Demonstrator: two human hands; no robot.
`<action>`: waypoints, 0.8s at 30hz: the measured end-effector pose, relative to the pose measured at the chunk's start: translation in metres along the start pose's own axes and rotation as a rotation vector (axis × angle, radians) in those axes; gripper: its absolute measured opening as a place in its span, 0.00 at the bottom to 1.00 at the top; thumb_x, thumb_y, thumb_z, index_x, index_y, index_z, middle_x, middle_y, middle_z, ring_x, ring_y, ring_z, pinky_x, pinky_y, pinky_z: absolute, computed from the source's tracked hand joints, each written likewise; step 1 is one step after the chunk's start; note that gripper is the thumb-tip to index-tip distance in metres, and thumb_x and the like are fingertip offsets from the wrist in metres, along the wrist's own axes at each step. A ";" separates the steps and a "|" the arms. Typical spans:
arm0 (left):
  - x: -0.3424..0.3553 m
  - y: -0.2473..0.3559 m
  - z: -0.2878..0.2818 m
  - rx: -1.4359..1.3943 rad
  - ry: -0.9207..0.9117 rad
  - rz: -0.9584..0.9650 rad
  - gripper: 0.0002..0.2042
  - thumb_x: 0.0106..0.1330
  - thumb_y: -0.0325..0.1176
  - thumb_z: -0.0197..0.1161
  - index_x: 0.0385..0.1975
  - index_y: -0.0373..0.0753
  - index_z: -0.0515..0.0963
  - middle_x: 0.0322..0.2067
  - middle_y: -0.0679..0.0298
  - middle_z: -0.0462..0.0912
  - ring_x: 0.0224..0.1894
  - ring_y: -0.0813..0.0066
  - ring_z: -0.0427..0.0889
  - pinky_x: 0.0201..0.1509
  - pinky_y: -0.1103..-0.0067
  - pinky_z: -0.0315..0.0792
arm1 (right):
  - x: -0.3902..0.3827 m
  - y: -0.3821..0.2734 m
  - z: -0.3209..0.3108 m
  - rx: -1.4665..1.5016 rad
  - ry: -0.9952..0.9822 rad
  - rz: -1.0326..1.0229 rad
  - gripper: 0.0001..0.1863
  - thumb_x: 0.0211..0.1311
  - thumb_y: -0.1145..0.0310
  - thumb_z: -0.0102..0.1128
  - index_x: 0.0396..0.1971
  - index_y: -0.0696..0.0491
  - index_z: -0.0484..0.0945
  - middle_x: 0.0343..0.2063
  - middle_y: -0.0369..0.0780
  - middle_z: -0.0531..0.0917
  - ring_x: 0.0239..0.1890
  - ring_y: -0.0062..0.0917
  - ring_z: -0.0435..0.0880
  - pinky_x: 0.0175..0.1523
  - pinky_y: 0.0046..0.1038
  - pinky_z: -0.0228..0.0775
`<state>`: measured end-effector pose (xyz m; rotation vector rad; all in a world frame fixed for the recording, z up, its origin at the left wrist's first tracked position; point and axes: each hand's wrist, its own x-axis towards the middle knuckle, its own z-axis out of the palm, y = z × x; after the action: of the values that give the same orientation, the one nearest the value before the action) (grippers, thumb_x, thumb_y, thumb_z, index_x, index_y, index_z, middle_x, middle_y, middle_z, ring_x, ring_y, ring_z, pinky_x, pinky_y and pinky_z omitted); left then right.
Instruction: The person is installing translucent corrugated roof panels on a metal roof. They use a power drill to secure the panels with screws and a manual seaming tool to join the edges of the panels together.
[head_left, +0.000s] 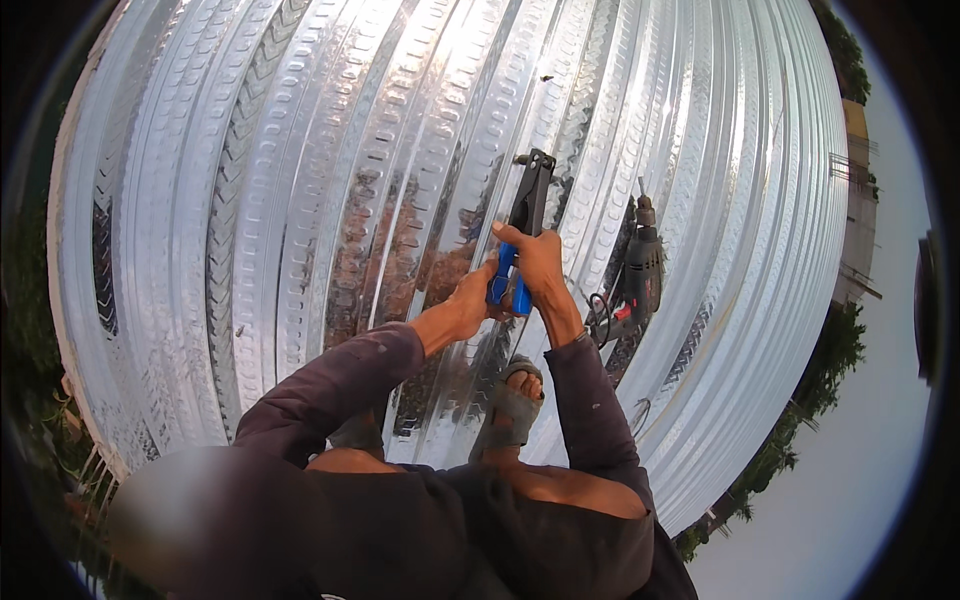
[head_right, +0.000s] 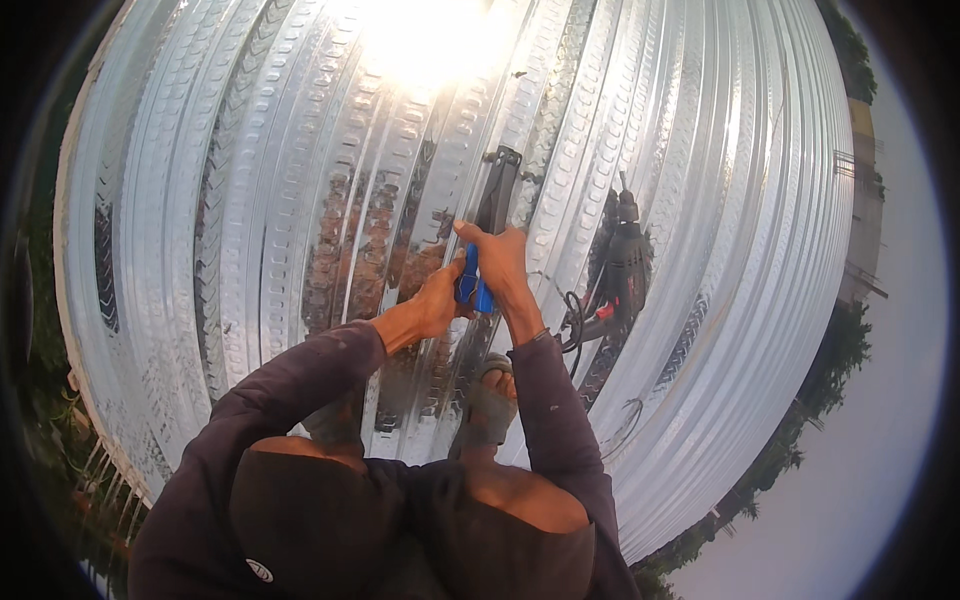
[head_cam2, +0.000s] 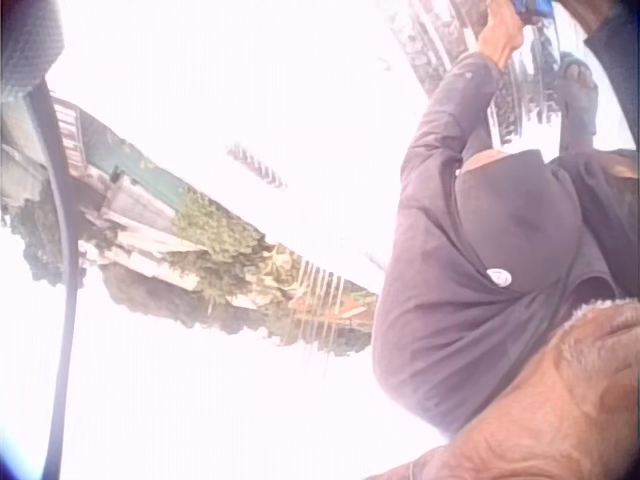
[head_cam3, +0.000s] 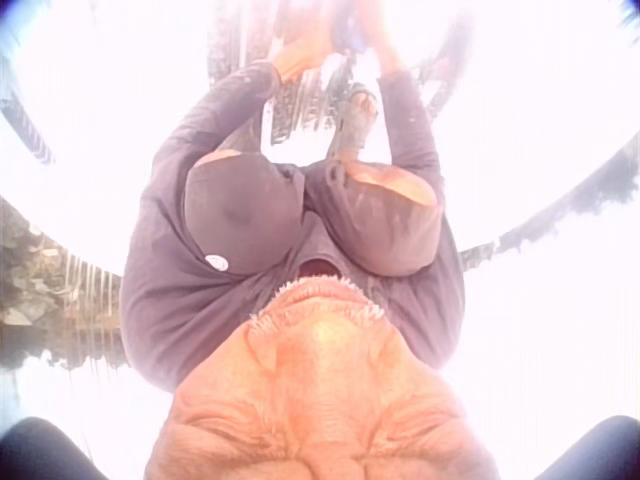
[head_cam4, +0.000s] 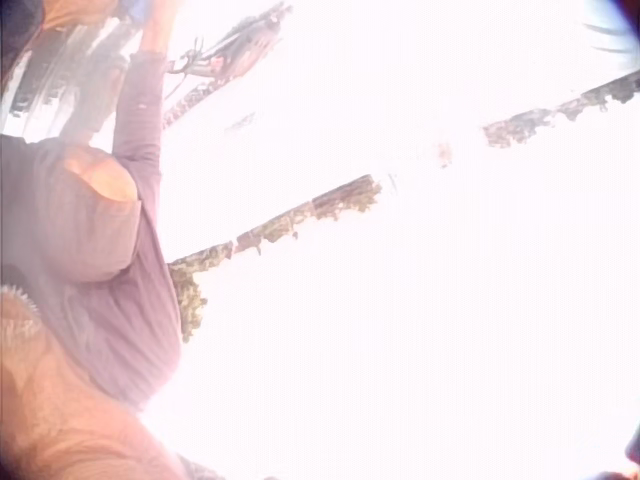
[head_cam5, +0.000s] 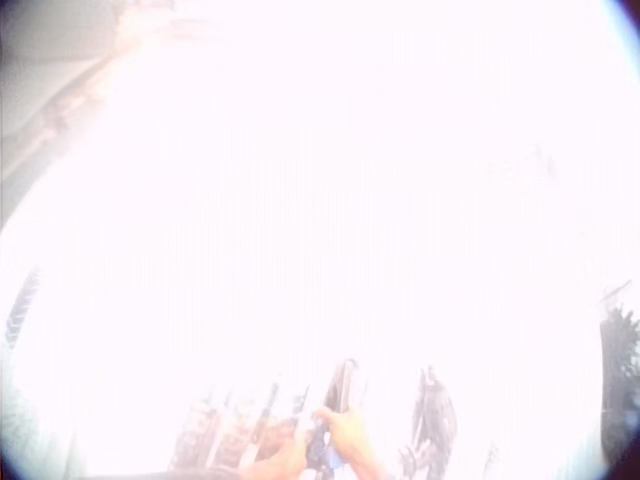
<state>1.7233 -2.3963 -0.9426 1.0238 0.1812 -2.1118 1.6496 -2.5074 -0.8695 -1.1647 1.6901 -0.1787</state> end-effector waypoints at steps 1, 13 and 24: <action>0.000 -0.002 -0.005 -0.008 -0.005 0.006 0.20 0.81 0.51 0.35 0.51 0.48 0.74 0.37 0.67 0.81 0.32 0.73 0.82 0.35 0.73 0.74 | -0.001 -0.001 0.006 0.012 -0.041 -0.004 0.22 0.52 0.57 0.76 0.32 0.63 0.82 0.23 0.41 0.83 0.25 0.25 0.81 0.32 0.30 0.73; -0.014 0.024 0.033 -0.026 -0.123 0.003 0.20 0.81 0.52 0.35 0.55 0.48 0.70 0.41 0.66 0.81 0.38 0.66 0.85 0.41 0.69 0.72 | 0.023 0.002 0.005 -0.210 0.223 -0.145 0.21 0.53 0.58 0.74 0.23 0.65 0.82 0.19 0.51 0.84 0.22 0.36 0.85 0.32 0.36 0.75; 0.002 0.007 0.019 -0.135 -0.073 0.010 0.27 0.78 0.63 0.39 0.54 0.47 0.72 0.38 0.63 0.83 0.41 0.63 0.87 0.41 0.69 0.74 | 0.003 -0.023 -0.017 -0.255 0.168 -0.092 0.28 0.51 0.49 0.74 0.29 0.65 0.86 0.21 0.44 0.83 0.24 0.30 0.82 0.35 0.32 0.74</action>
<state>1.7161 -2.4104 -0.9300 0.8653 0.2785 -2.0935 1.6501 -2.5289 -0.8498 -1.4521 1.8463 -0.1232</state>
